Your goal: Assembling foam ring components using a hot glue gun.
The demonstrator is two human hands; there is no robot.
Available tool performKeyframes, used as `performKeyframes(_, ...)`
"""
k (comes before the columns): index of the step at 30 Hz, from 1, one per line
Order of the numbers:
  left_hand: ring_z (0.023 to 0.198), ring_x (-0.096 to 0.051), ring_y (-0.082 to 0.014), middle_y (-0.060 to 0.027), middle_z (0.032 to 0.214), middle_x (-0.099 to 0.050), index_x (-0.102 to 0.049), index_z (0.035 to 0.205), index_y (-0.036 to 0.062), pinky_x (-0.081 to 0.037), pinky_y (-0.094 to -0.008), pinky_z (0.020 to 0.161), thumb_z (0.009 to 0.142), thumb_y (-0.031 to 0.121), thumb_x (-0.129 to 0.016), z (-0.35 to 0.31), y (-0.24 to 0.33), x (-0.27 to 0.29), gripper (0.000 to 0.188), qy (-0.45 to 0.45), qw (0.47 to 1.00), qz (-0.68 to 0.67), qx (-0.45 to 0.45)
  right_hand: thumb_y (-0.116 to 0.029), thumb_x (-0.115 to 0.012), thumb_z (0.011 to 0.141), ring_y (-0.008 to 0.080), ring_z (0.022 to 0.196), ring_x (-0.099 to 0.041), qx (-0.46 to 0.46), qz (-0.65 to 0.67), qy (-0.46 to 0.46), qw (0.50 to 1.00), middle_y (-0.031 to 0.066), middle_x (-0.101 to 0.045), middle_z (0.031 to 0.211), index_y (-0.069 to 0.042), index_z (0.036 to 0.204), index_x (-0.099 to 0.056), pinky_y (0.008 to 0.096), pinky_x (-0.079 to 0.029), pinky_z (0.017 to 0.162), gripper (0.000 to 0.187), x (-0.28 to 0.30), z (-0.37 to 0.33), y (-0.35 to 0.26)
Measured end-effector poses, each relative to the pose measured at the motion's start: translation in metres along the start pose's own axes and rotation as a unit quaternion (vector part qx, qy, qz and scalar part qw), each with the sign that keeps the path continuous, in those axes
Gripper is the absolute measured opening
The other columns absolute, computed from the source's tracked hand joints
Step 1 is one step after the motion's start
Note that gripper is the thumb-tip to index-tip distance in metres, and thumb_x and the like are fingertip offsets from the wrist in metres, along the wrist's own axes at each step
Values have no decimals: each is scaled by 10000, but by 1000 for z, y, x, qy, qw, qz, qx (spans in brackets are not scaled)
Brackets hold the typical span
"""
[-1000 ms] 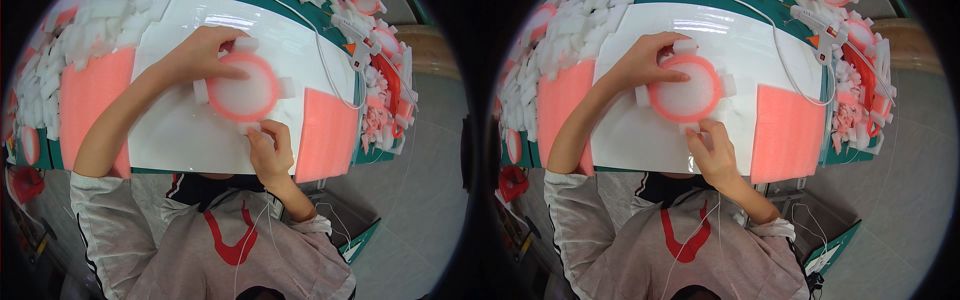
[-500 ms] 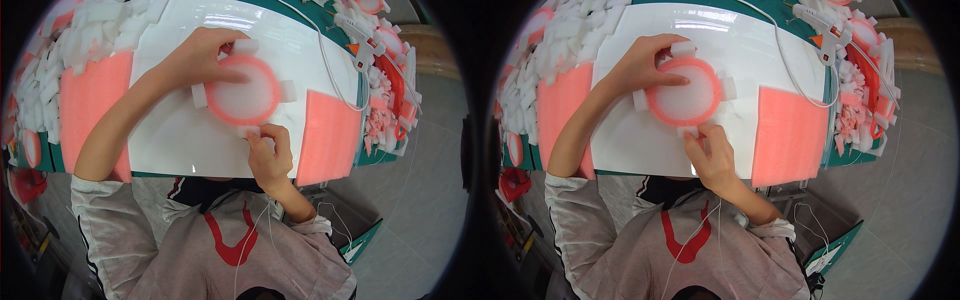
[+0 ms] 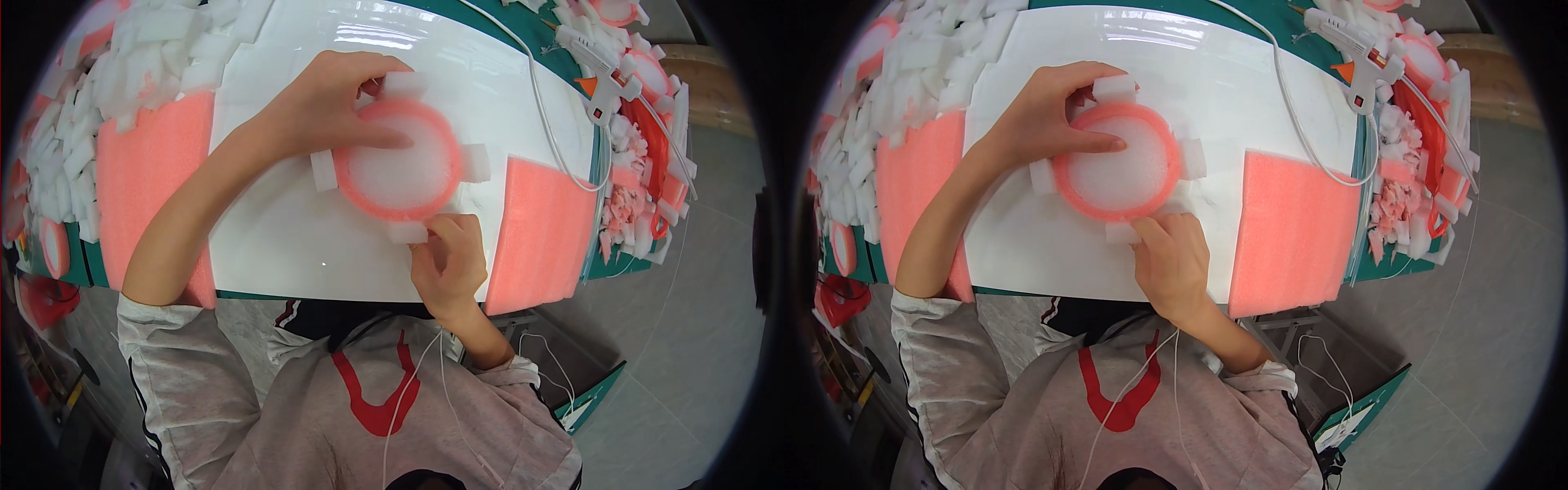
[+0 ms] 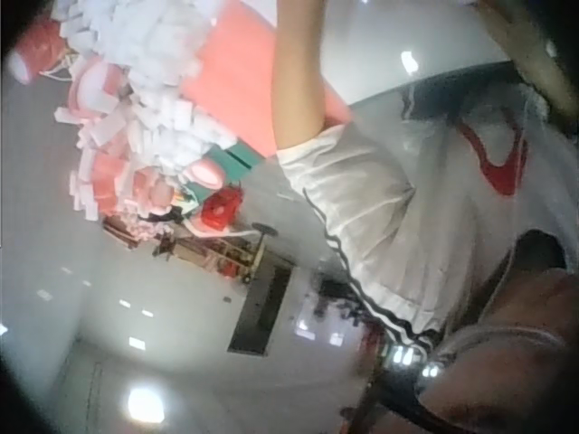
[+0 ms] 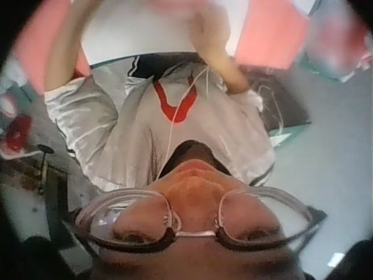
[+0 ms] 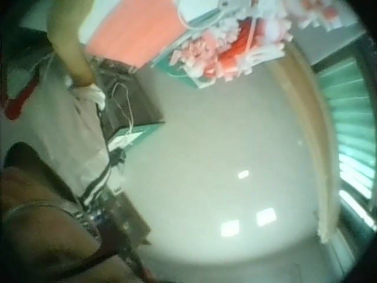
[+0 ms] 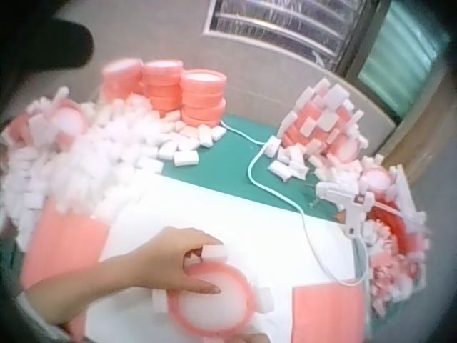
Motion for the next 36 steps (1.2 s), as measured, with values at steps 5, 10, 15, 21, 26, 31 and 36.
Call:
performKeyframes(5,628,-468,-147,-54,827,-566,-551,1005,19,-423,-236,578,553,178,-762,-1,0,-1,523,-1,1000,2,2,127,-558,539,221,577,-464,-113,89,-9,990,79,-485,654,-12,992,-523,304,-378,512,475,-2,-5,21)
performKeyframes(10,622,-472,-147,-53,845,-566,-553,996,24,-423,-230,565,548,148,-766,0,-1,-1,511,-8,1000,-1,14,120,-569,530,185,573,-467,-154,70,-51,984,61,-481,637,-26,977,-546,270,-381,497,471,-5,0,27)
performKeyframes(15,630,-483,-150,-59,858,-564,-550,997,20,-428,-228,570,556,130,-761,0,-2,-2,501,-16,999,-16,27,105,-589,522,165,575,-467,-182,91,-60,977,49,-485,637,-50,951,-565,253,-381,487,457,-5,0,35)
performKeyframes(21,659,-508,-161,-69,859,-562,-547,1000,15,-443,-237,597,558,131,-759,1,0,-1,504,-17,999,-15,28,67,-688,567,70,573,-412,-192,121,-72,971,7,-483,669,-34,931,-557,174,-339,518,400,-9,0,37)
performKeyframes(26,672,-517,-168,-71,857,-560,-545,1004,12,-449,-243,611,559,134,-756,1,-2,-2,507,-18,999,-14,35,99,-583,523,196,609,-496,-177,123,-92,972,60,-526,670,-45,953,-530,268,-404,522,456,-13,-1,35)
performKeyframes(31,678,-517,-169,-71,864,-562,-544,1005,15,-449,-246,618,556,131,-756,1,-3,-3,510,-20,999,-11,33,100,-576,528,202,602,-488,-195,144,-83,967,65,-525,661,-41,945,-525,290,-396,533,443,-13,-3,37)
performKeyframes(36,676,-516,-168,-68,871,-564,-545,1002,20,-447,-246,610,560,128,-754,1,-2,-1,501,-22,999,-10,35,104,-583,527,189,556,-458,-170,161,-88,968,59,-529,654,-47,920,-517,294,-360,511,426,-15,-8,35)
Point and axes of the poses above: each hand's wrist, its own z-axis towards the middle knuckle, its own x-axis out of the back of the hand, y = z × x, the point moved 10 cm from there along z, towards the middle knuckle
